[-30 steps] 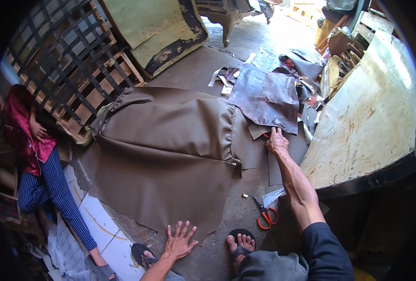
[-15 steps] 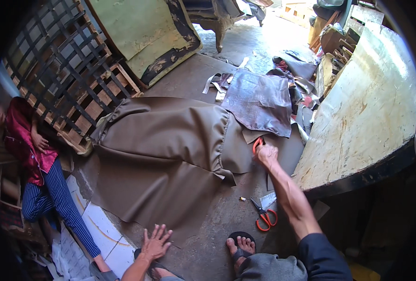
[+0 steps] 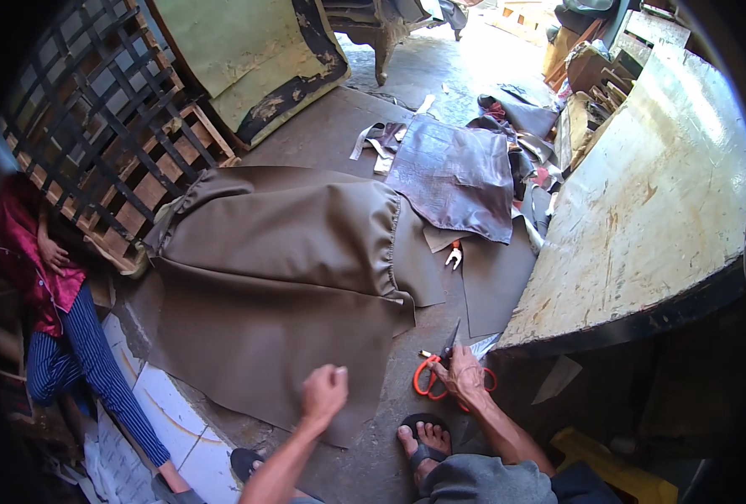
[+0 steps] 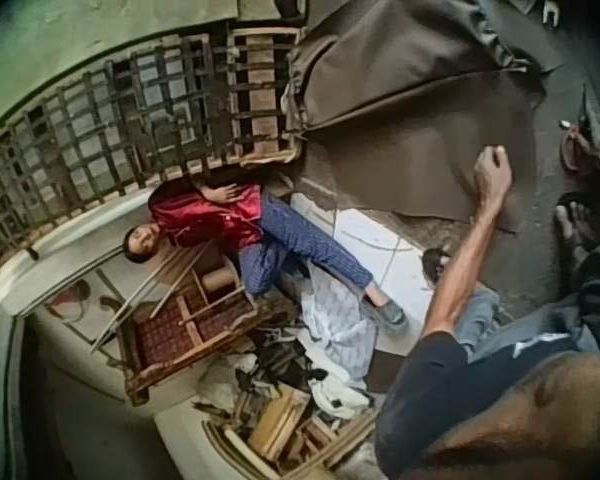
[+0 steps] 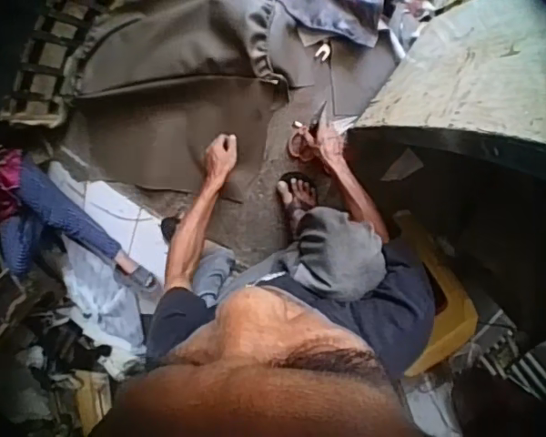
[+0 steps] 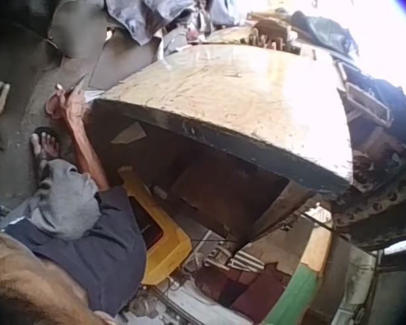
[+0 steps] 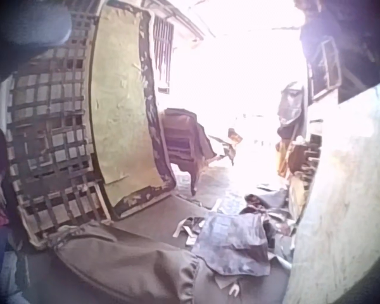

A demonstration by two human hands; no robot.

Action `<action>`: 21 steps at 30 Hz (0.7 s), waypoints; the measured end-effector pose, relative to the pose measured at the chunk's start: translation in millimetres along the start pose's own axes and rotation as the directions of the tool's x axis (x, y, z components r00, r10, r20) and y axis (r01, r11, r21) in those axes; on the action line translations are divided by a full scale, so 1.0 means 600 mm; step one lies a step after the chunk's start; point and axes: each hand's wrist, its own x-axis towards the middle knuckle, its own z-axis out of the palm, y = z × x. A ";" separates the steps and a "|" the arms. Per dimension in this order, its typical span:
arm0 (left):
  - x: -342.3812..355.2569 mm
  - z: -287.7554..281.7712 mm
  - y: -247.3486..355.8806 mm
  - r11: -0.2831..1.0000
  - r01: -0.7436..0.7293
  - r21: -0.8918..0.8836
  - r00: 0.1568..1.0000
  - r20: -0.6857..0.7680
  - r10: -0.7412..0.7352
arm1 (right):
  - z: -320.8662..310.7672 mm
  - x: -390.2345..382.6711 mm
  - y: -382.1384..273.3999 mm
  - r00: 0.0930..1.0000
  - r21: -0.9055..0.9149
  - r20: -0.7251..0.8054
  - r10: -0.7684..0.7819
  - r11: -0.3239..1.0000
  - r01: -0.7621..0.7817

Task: The person adjusts and aligns upholstery fabric on the floor, trims it with scissors, and fits a foam cushion inside the fabric cover.

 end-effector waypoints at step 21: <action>0.158 0.068 0.136 -0.315 0.328 -0.891 0.833 0.430 -0.348 | -0.121 -0.068 -0.087 0.932 0.482 0.137 0.335 0.800 -0.358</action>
